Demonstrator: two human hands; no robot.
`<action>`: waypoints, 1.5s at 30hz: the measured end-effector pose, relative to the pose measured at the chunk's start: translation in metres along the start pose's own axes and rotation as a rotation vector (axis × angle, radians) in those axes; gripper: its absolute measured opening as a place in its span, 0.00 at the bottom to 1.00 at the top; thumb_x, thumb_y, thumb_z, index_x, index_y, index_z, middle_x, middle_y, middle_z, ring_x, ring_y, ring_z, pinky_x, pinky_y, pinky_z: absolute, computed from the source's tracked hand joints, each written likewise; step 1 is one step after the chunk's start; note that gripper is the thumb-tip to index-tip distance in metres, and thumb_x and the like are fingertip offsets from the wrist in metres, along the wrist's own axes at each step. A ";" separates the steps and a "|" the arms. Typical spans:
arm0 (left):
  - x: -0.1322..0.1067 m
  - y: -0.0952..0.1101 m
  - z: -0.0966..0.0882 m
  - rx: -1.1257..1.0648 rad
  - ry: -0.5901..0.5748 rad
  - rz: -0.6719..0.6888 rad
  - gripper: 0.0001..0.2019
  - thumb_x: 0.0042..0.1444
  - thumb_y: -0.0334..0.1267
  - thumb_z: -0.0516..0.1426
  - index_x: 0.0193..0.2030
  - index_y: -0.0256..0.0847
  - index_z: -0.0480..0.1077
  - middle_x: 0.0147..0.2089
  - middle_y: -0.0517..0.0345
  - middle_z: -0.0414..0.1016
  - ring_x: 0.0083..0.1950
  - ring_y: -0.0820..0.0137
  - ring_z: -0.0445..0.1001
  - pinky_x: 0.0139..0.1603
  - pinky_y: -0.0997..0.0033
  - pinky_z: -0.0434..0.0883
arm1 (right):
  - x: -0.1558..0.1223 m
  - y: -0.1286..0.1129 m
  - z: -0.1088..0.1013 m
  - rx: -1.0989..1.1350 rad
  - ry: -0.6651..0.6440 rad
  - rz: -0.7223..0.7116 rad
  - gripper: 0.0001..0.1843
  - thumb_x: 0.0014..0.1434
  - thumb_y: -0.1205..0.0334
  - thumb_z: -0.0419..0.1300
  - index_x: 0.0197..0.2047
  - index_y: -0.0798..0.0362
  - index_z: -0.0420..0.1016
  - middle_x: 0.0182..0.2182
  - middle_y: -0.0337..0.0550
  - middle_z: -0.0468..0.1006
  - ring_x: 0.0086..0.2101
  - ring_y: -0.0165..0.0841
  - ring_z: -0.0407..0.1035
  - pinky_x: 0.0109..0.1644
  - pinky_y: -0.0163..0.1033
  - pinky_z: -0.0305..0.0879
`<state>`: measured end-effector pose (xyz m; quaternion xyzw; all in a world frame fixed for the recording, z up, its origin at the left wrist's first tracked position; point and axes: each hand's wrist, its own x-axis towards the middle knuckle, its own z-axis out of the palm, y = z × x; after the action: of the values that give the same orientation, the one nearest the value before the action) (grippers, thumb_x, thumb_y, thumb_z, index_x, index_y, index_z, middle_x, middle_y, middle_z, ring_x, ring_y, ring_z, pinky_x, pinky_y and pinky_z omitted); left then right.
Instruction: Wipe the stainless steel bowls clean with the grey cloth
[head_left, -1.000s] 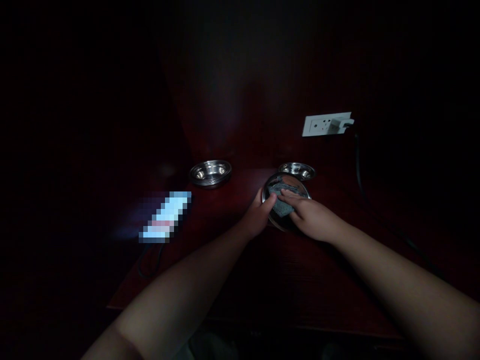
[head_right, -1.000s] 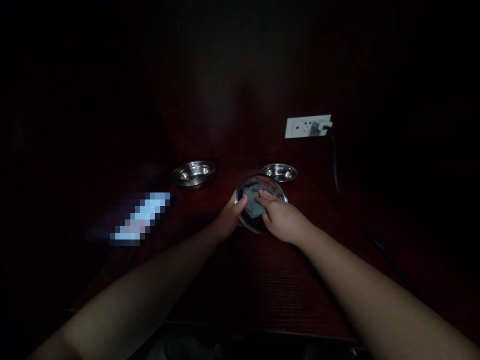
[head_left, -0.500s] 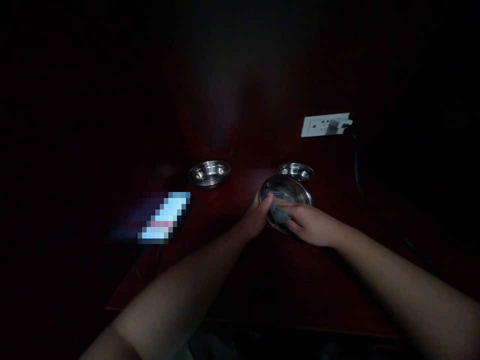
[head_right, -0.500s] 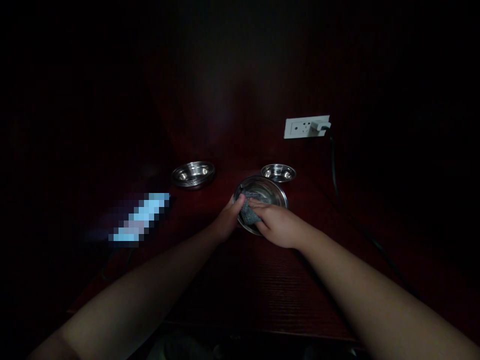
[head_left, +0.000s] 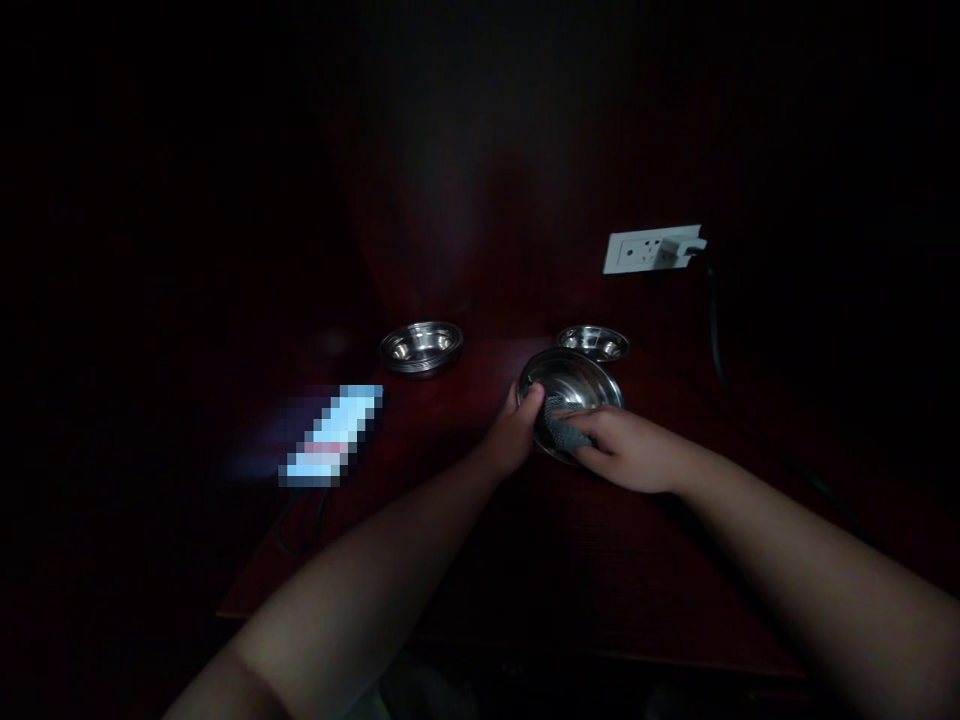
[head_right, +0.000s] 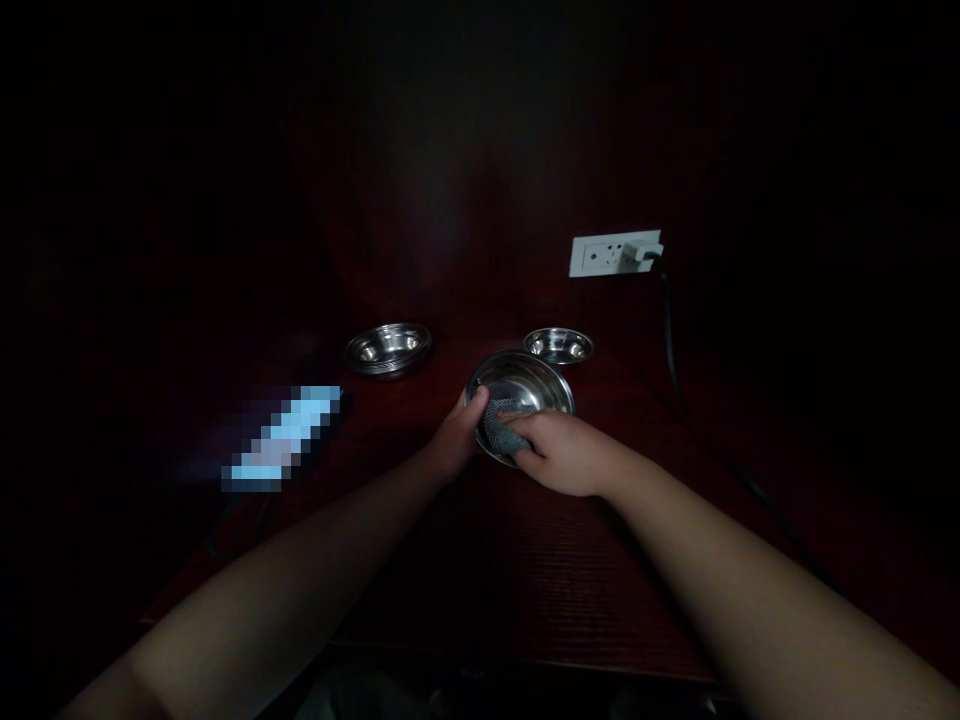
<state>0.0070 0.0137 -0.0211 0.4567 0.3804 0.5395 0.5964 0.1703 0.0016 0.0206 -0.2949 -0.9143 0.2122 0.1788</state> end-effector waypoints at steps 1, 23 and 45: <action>0.000 0.000 0.000 -0.005 0.009 0.004 0.26 0.58 0.53 0.53 0.58 0.40 0.63 0.59 0.47 0.70 0.59 0.58 0.69 0.61 0.58 0.64 | 0.000 0.000 0.000 -0.003 -0.006 0.007 0.09 0.55 0.71 0.52 0.34 0.55 0.73 0.33 0.43 0.77 0.32 0.32 0.68 0.41 0.39 0.65; 0.009 -0.007 -0.005 -0.162 0.107 0.050 0.25 0.56 0.53 0.55 0.53 0.38 0.67 0.56 0.45 0.73 0.59 0.57 0.69 0.59 0.58 0.66 | -0.001 -0.003 -0.005 -0.166 0.035 -0.008 0.11 0.49 0.70 0.56 0.36 0.54 0.75 0.34 0.45 0.79 0.34 0.35 0.71 0.41 0.39 0.64; -0.003 0.013 -0.002 -0.105 0.369 0.255 0.21 0.62 0.45 0.51 0.57 0.37 0.68 0.54 0.51 0.75 0.58 0.62 0.71 0.60 0.65 0.64 | 0.000 0.037 -0.028 0.145 0.941 0.536 0.11 0.55 0.53 0.52 0.28 0.52 0.67 0.25 0.41 0.71 0.28 0.35 0.65 0.31 0.39 0.60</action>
<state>0.0004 0.0107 -0.0092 0.3631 0.3934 0.7040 0.4667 0.2004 0.0370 0.0256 -0.5678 -0.6113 0.1583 0.5281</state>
